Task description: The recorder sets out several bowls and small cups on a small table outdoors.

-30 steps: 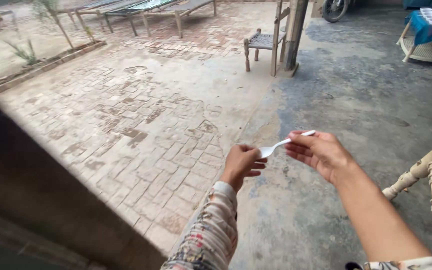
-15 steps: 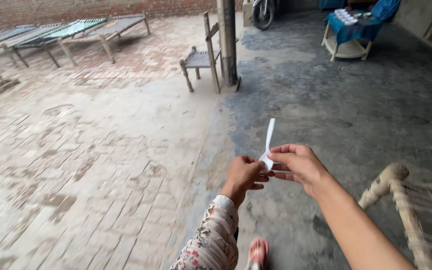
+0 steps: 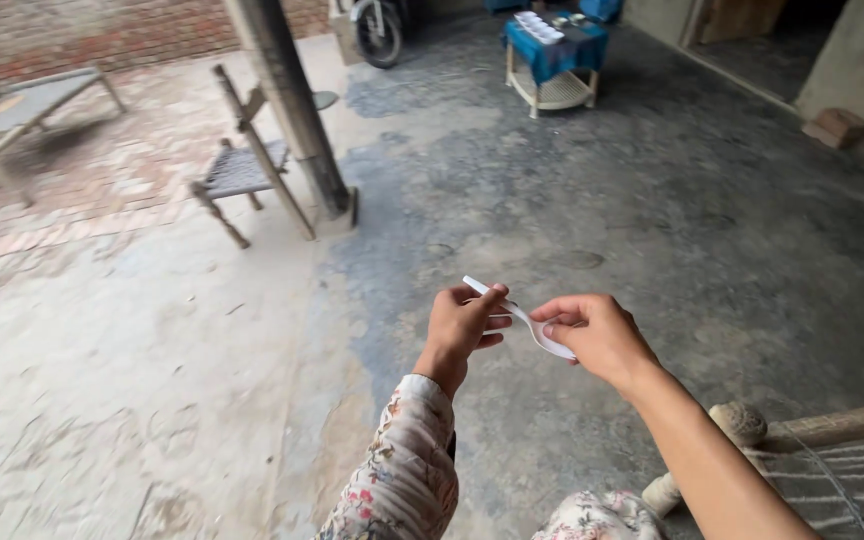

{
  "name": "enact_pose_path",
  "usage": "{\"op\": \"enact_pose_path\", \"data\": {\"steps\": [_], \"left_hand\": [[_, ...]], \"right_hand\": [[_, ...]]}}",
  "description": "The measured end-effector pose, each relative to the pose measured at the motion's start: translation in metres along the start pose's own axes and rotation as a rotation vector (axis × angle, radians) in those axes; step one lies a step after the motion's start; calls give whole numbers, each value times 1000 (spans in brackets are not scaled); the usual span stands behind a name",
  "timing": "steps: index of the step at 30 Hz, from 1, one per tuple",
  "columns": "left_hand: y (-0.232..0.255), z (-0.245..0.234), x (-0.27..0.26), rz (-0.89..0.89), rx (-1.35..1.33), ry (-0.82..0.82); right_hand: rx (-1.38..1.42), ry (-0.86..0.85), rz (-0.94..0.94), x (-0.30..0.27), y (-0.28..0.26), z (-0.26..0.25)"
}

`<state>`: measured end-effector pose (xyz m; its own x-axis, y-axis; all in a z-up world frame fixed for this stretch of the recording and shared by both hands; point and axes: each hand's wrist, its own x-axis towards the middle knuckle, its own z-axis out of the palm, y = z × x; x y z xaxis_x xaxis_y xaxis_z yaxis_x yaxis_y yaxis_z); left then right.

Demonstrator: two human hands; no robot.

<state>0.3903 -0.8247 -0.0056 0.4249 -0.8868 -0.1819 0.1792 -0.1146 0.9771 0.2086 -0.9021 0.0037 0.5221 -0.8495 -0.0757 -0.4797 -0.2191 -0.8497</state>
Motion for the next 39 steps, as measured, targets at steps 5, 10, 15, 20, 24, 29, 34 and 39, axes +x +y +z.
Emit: {"op": "enact_pose_path", "data": {"steps": [5, 10, 15, 20, 24, 29, 34, 39], "left_hand": [[-3, 56, 131, -59, -105, -4], [29, 118, 283, -108, -170, 81], [66, 146, 364, 51, -153, 146], [62, 173, 461, -46, -139, 174], [77, 200, 563, -59, -129, 166], [116, 223, 713, -32, -95, 130], [146, 257, 826, 10, -41, 35], [150, 299, 900, -68, -5, 9]], "right_hand": [[89, 33, 50, 111, 36, -56], [77, 13, 127, 259, 65, -150], [61, 142, 155, 363, 67, -204], [137, 73, 163, 449, 66, -209], [144, 59, 41, 546, 73, -223], [-170, 131, 6, 661, 31, -257], [-295, 225, -7, 754, 22, -296], [-549, 342, -124, 841, 63, -334]]}}
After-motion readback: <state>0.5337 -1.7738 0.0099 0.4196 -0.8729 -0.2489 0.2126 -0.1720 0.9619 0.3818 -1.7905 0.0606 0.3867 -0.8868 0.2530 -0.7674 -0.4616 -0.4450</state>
